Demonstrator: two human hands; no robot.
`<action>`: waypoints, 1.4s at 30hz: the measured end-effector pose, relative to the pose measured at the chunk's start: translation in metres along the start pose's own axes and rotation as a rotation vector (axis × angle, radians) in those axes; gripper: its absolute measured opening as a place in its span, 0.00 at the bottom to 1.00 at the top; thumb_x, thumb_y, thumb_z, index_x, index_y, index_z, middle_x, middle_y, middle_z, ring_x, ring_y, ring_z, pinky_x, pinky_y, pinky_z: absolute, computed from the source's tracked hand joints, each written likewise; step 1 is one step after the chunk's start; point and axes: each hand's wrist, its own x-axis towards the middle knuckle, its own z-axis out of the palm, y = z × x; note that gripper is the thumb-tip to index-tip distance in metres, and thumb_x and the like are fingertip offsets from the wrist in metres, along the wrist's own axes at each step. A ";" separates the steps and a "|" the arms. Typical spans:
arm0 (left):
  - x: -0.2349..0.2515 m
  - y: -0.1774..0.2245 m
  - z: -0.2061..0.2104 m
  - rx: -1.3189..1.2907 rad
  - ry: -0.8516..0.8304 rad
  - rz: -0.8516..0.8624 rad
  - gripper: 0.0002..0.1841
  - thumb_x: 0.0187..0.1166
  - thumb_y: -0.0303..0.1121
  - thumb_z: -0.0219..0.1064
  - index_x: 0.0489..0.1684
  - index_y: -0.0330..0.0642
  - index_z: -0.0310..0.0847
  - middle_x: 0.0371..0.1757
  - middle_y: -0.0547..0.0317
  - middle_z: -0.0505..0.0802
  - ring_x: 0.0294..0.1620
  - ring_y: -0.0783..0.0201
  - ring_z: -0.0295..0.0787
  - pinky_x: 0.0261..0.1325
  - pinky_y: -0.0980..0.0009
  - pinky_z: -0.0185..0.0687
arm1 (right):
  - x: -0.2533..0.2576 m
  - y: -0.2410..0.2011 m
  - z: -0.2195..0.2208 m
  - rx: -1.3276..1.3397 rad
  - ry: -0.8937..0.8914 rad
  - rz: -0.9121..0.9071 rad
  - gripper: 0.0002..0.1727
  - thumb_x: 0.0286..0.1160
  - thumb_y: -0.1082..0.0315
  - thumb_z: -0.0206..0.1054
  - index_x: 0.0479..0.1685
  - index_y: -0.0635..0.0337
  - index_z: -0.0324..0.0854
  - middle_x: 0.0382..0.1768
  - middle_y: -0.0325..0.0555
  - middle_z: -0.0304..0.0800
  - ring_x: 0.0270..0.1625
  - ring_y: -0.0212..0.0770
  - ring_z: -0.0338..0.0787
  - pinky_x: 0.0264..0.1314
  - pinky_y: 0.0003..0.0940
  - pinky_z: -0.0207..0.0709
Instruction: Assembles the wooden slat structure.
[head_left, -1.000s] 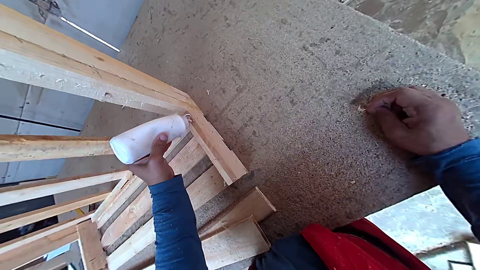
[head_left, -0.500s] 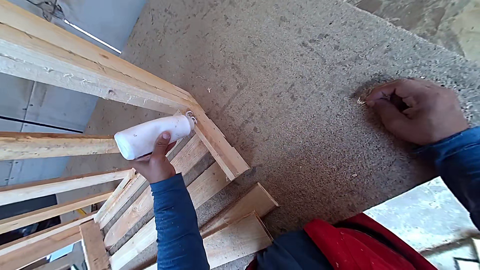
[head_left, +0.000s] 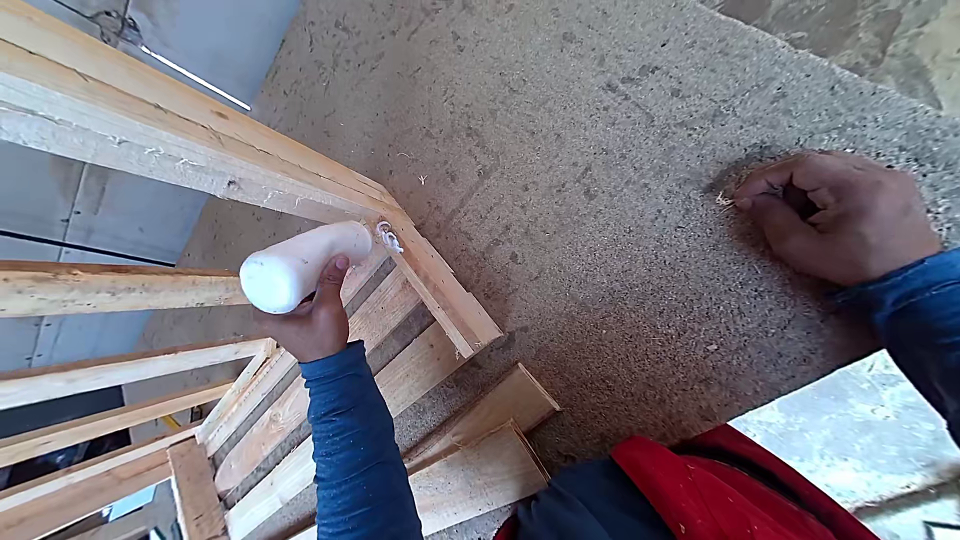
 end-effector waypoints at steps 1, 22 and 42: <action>0.000 0.005 -0.001 -0.027 0.012 0.032 0.47 0.50 0.24 0.91 0.73 0.31 0.63 0.58 0.50 0.92 0.60 0.54 0.94 0.65 0.52 0.93 | 0.000 0.000 0.000 0.002 0.001 -0.001 0.15 0.82 0.61 0.58 0.51 0.63 0.85 0.46 0.64 0.89 0.43 0.63 0.87 0.48 0.66 0.75; -0.087 0.044 -0.035 -0.237 -0.171 -0.156 0.37 0.55 0.23 0.87 0.67 0.46 0.71 0.51 0.57 0.95 0.49 0.54 0.97 0.50 0.52 0.98 | 0.003 -0.001 -0.004 0.022 -0.040 0.066 0.17 0.81 0.58 0.61 0.56 0.60 0.85 0.37 0.63 0.84 0.30 0.57 0.79 0.33 0.60 0.69; -0.094 0.060 -0.035 -0.252 -0.227 -0.214 0.33 0.56 0.20 0.84 0.63 0.45 0.74 0.47 0.57 0.97 0.44 0.55 0.98 0.45 0.54 0.99 | 0.003 -0.001 -0.006 0.059 -0.040 0.081 0.17 0.80 0.57 0.60 0.54 0.59 0.85 0.33 0.58 0.84 0.27 0.52 0.77 0.29 0.56 0.67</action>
